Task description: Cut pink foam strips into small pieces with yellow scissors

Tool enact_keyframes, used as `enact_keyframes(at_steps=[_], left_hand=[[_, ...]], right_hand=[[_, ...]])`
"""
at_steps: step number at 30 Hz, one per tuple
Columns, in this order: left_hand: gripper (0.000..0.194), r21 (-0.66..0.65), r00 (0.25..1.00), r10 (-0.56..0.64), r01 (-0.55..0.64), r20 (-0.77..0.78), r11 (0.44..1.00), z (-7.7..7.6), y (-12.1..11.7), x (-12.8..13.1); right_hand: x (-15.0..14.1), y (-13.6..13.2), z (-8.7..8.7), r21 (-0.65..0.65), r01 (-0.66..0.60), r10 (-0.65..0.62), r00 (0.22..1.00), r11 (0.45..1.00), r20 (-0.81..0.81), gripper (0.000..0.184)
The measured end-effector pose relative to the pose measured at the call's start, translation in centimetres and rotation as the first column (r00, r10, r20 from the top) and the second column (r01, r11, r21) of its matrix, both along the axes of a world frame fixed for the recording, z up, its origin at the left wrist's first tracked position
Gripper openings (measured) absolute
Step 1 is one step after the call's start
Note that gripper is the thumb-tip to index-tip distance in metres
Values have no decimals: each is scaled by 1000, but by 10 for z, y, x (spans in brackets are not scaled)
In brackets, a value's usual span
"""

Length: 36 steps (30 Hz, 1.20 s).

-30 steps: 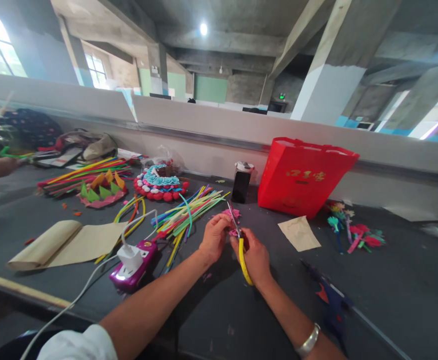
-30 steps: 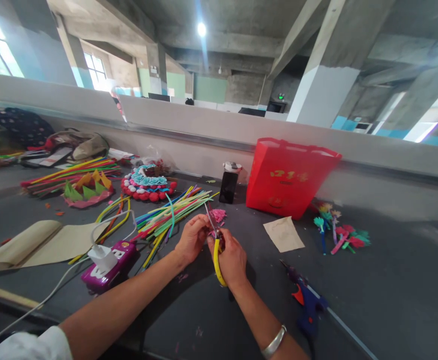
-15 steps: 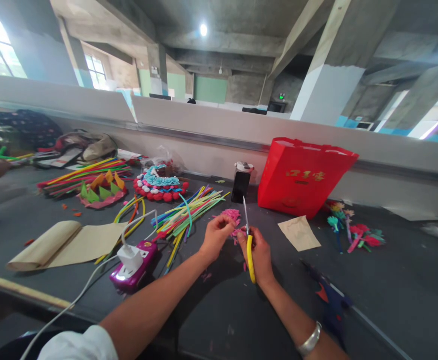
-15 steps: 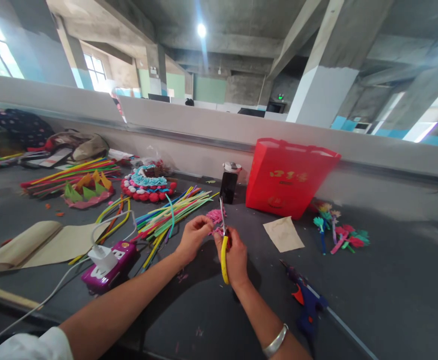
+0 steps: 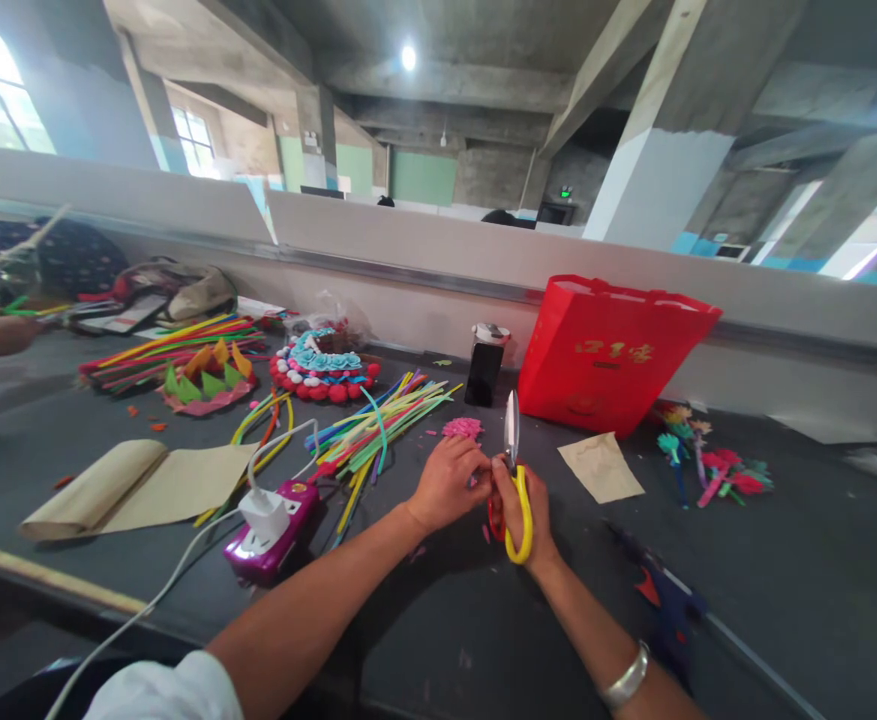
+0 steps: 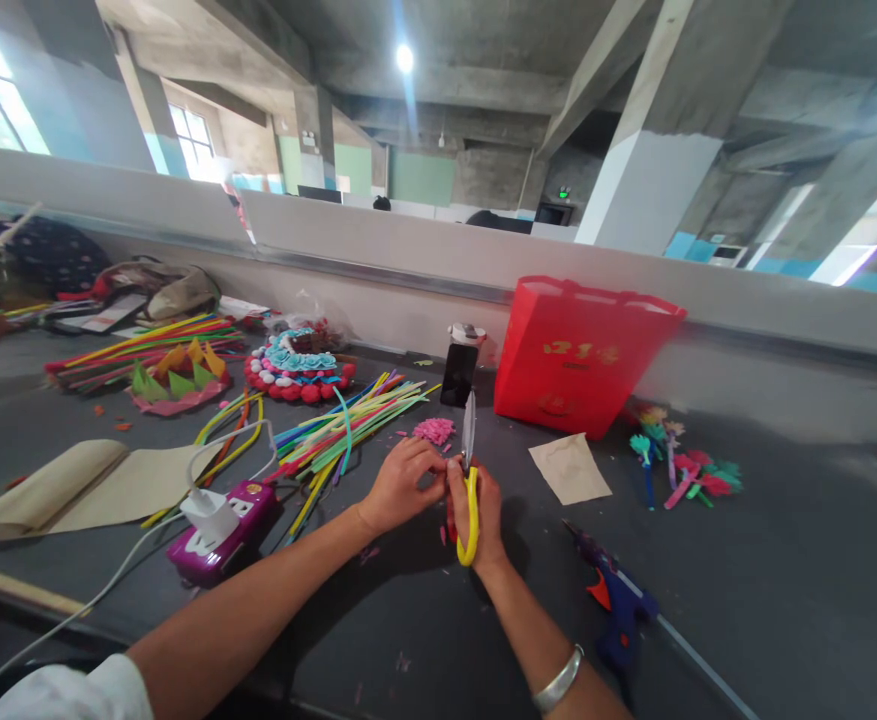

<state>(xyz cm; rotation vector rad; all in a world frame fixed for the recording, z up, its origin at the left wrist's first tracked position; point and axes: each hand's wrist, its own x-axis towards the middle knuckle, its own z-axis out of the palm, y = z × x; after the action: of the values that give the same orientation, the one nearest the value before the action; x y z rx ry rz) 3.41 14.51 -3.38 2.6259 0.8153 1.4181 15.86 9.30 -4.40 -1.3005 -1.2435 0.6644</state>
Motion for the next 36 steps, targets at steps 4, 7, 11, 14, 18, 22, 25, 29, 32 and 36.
enact_keyframes(at_steps=[4,7,11,14,18,22,25,29,32,36], left_hand=[[11,104,983,86,-70,-162,992,0,-2,0],[15,159,962,131,-94,-241,983,2,-4,0],[17,189,944,169,-118,-283,975,5,-6,0],[16,194,937,180,-124,-301,973,6,-6,0],[18,175,935,157,-105,-316,979,5,-6,0],[17,160,934,161,-114,-320,981,6,-6,0],[17,176,931,176,-123,-321,977,9,-7,-1],[19,180,936,159,-106,-314,978,9,-9,0],[14,62,969,112,-100,-221,993,6,-8,2],[6,-408,985,30,42,170,912,0,-1,2]], right_hand=[[4,4,-4,-9,20,-20,1000,1000,-16,44],[5,6,-6,-27,19,-20,999,999,-38,45],[5,6,-6,-55,-6,1,996,998,-88,46],[4,6,-5,-55,-22,16,993,998,-113,45],[3,5,-4,-53,-38,31,991,998,-132,44],[4,6,-6,-48,-43,35,989,998,-141,44],[4,7,-7,-48,-38,30,988,998,-151,44],[5,7,-5,-48,-51,42,986,998,-159,44],[4,7,-5,-51,-63,53,983,997,-175,44],[3,6,-6,-53,-73,61,977,996,-203,42]])
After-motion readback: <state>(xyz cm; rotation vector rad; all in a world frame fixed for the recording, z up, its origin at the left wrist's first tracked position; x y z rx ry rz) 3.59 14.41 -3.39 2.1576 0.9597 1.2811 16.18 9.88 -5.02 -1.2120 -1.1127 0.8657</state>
